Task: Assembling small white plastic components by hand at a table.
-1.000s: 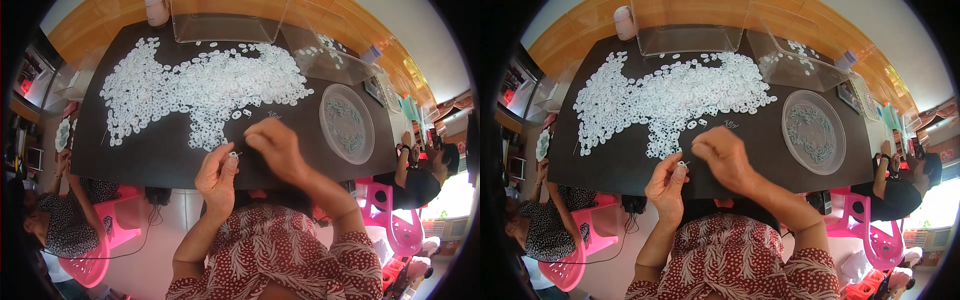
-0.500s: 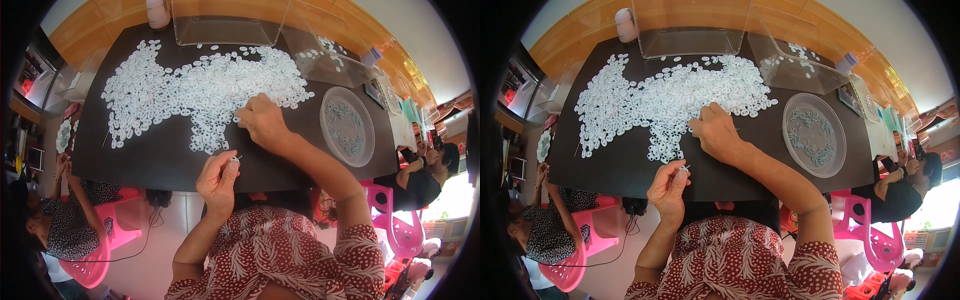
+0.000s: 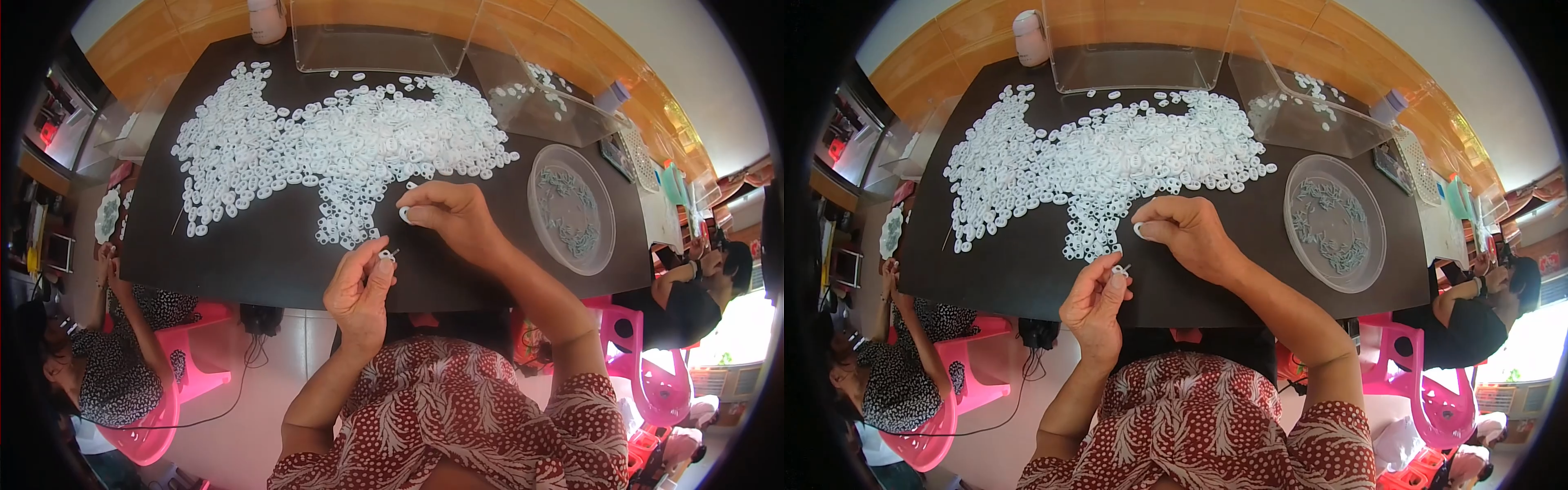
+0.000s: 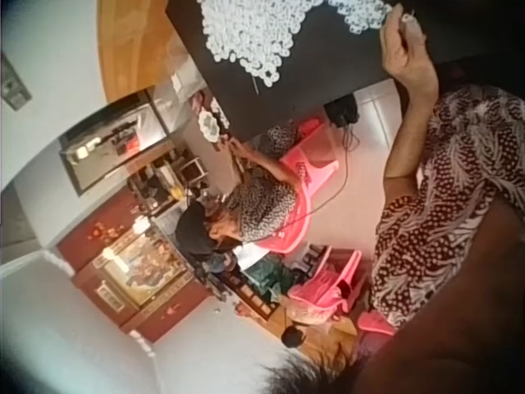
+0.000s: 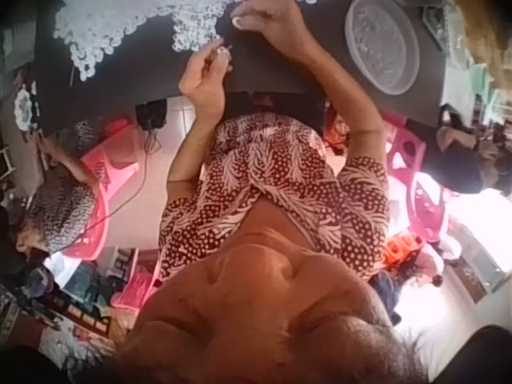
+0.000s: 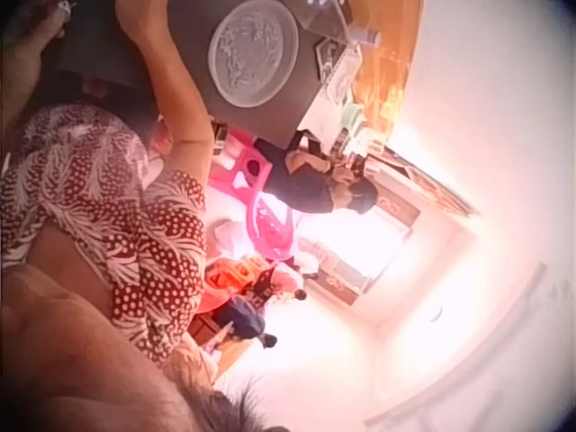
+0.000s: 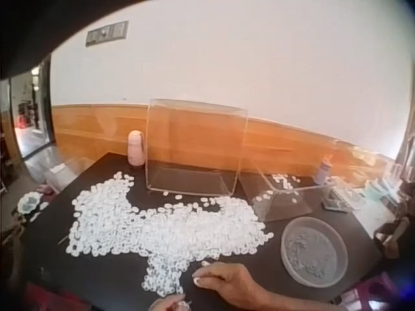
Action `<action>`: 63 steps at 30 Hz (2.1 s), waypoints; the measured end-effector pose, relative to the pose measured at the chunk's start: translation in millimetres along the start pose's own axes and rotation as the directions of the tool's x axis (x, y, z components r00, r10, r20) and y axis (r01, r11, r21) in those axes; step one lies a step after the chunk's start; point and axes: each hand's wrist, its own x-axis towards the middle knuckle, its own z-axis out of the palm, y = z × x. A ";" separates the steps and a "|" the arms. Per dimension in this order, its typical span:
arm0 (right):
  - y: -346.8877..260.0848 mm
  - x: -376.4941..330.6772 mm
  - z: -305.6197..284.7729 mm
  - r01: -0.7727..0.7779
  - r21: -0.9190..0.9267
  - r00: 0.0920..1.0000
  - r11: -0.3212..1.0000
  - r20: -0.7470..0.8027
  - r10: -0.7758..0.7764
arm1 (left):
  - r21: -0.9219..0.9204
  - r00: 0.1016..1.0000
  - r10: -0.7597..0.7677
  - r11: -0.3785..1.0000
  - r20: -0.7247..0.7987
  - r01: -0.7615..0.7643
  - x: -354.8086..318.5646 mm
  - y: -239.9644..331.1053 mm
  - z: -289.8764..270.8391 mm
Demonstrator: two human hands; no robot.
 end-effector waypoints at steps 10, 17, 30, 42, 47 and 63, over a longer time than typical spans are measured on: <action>-7.3 -19.5 0.4 -0.325 0.380 0.945 0.866 0.161 0.284 | -0.050 0.999 -0.036 0.998 0.001 0.036 -0.4 11.2 3.9; -9.1 -25.6 5.9 -0.304 0.414 0.953 0.858 0.129 0.276 | -0.033 0.999 -0.052 0.998 0.001 0.052 -3.4 9.0 3.8; -16.9 -29.4 17.7 -0.224 0.348 0.975 0.910 0.067 0.214 | 0.053 0.997 -0.043 0.998 -0.057 0.046 -6.4 4.2 4.2; -16.9 -37.7 29.1 -0.195 0.285 0.980 0.939 0.011 0.200 | 0.062 0.999 -0.045 0.997 -0.030 0.046 -7.5 2.4 1.6; -15.4 -40.9 31.5 -0.100 0.203 0.993 0.974 -0.038 0.110 | 0.006 0.998 -0.055 0.998 -0.011 0.055 -7.2 2.0 1.7; -17.3 -45.9 31.3 -0.003 0.092 0.996 0.996 -0.089 0.011 | -0.113 0.994 -0.104 0.988 0.040 0.108 -8.6 6.4 4.0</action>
